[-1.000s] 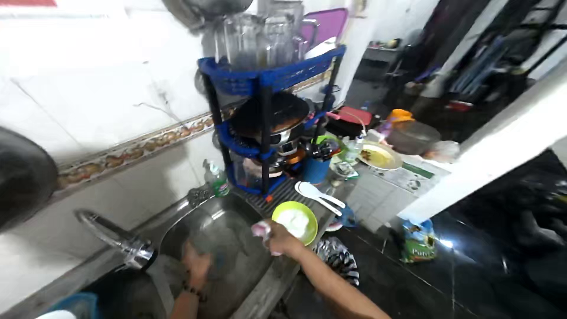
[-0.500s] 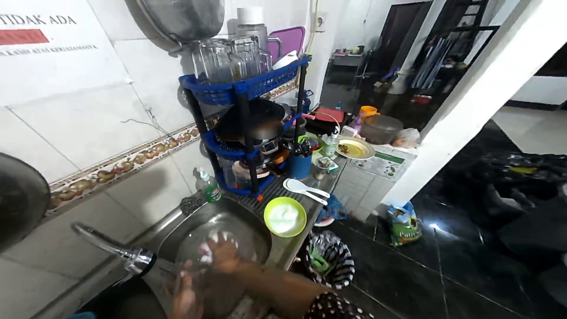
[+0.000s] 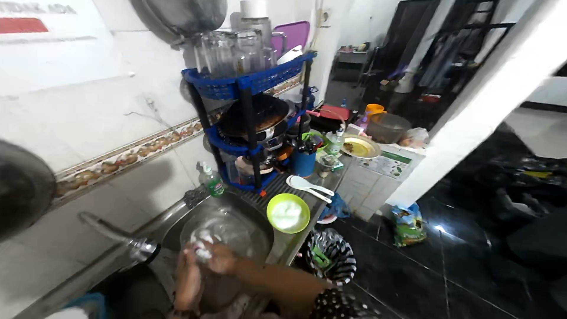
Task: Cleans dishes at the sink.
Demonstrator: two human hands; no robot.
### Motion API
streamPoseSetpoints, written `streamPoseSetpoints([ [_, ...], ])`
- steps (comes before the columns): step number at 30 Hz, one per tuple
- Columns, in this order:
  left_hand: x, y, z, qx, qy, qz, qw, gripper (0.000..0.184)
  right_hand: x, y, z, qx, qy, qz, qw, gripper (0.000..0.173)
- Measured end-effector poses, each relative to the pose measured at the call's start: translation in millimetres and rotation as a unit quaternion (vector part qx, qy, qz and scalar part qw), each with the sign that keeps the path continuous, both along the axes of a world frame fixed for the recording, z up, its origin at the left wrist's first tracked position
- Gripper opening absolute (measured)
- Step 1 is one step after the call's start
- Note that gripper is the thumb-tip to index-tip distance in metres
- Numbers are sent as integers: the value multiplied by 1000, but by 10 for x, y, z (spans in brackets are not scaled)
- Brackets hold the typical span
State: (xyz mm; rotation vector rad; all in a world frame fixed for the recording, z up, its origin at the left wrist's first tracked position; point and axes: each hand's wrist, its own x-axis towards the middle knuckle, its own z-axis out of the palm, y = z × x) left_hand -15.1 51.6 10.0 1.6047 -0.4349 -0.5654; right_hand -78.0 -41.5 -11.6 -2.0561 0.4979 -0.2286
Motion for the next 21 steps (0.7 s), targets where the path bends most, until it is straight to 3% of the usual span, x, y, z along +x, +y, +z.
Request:
streamPoseSetpoints([
  [2,78,52,74,15,-29,0,999,49,-151,111,-104,9,-86,-15,996,42],
  [5,105,94,182,31,-27,-4,999,50,-195,-124,-36,-93,90,-33,991,53],
  [8,77,47,174,43,-30,-18,998,49,100,-262,91,-77,167,-56,981,64],
  [12,125,8,215,64,-63,-14,996,47,50,71,21,-14,-49,-27,998,53],
  [14,190,52,267,74,-91,-15,993,49,-65,53,-220,-75,-90,-13,993,47],
  [18,147,73,320,75,-67,-5,995,48,56,-329,-95,-128,139,-84,978,60],
  [21,81,32,266,53,-14,-2,999,46,357,-451,125,-96,149,-150,973,66],
])
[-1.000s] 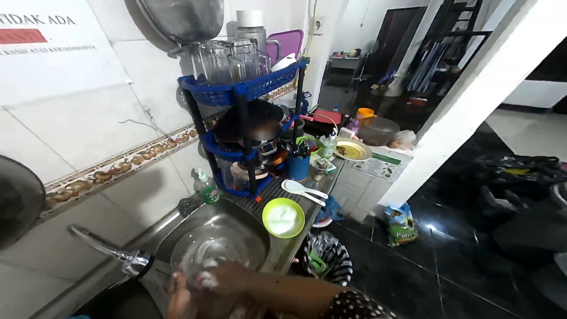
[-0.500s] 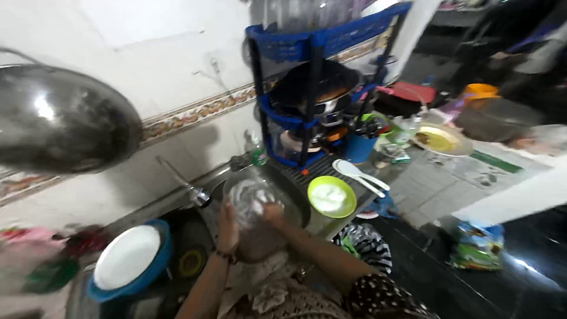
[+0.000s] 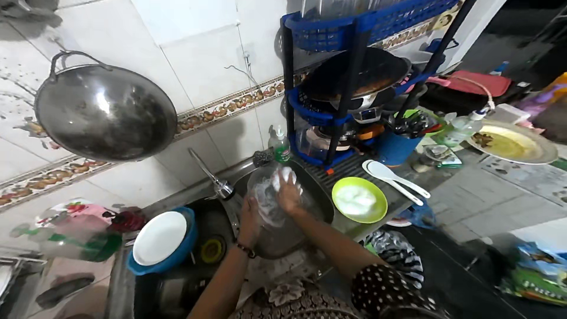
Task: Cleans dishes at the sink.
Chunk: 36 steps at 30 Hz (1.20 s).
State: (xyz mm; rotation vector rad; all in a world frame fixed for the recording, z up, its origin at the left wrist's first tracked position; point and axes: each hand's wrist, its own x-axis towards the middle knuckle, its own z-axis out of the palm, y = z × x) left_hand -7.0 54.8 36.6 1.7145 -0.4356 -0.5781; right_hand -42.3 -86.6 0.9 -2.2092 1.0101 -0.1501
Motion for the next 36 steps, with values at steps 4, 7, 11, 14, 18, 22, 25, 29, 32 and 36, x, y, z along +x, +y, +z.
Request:
streamPoseSetpoints([
  [4,3,-41,-122,-53,54,-16,997,45,153,183,179,68,-93,54,992,68],
  [7,20,-53,-128,-71,118,-1,991,47,35,401,227,90,-165,144,972,53],
  [11,43,-45,-141,-99,182,6,978,54,-131,502,388,146,-142,185,961,46],
  [14,54,-92,-148,-137,237,32,961,66,-260,543,370,148,-131,210,957,46],
  [18,98,-85,-216,-110,240,55,963,41,-547,511,250,94,-123,262,953,41],
  [22,174,-52,-272,-45,147,27,988,45,-873,315,33,18,-53,274,960,42],
  [25,214,-26,-275,-41,118,5,992,46,-953,54,27,-51,58,261,962,46],
  [29,233,-10,-273,-22,130,-15,991,43,-790,-369,-90,-118,64,190,973,48],
  [32,243,10,-265,-16,158,-7,987,42,-653,-589,-129,-16,-67,30,997,42],
  [36,316,53,-361,-13,193,-10,981,62,-627,-789,-232,408,-287,-156,853,56],
])
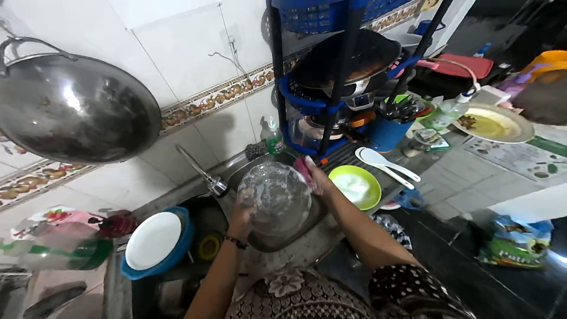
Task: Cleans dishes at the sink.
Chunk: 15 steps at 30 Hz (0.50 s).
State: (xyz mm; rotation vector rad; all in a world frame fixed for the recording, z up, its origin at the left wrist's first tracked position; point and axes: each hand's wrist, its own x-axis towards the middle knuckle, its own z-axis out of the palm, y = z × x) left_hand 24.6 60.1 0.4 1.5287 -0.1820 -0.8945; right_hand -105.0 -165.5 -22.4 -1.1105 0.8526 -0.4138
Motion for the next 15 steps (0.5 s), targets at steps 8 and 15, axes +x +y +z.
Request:
streamPoseSetpoints([
  [8,-159,-219,-73,-64,30,75,995,63,-110,403,264,100,-13,-70,992,23],
  [15,-529,-626,-288,-171,26,166,971,67,53,1054,208,113,-32,-261,958,38],
])
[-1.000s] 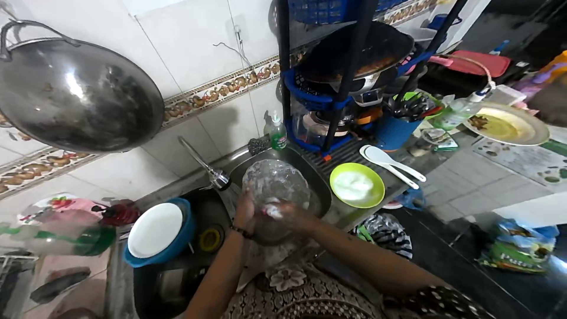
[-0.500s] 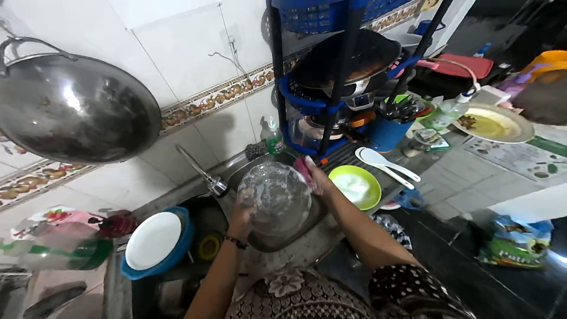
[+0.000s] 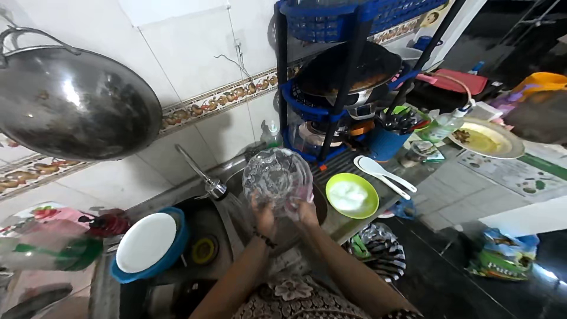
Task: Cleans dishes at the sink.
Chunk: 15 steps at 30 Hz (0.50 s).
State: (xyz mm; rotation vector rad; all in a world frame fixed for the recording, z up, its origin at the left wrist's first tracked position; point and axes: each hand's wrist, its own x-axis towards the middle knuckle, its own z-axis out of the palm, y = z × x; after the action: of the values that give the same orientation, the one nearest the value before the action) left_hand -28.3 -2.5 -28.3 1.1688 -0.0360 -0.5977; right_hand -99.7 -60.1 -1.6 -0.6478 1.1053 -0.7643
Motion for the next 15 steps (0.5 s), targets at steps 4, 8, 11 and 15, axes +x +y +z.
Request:
streamPoseSetpoints([
  [4,65,28,-52,5,25,-28,999,64,-94,-150,-48,-32,-1,27,999,38],
  [8,369,134,108,12,66,-85,994,49,-307,-514,208,-91,76,151,981,41],
  [11,544,209,117,74,38,-157,984,47,-385,-836,433,-117,167,291,935,42],
  [15,539,271,88,139,-57,-213,965,51,-301,-1101,476,-135,225,369,892,34],
])
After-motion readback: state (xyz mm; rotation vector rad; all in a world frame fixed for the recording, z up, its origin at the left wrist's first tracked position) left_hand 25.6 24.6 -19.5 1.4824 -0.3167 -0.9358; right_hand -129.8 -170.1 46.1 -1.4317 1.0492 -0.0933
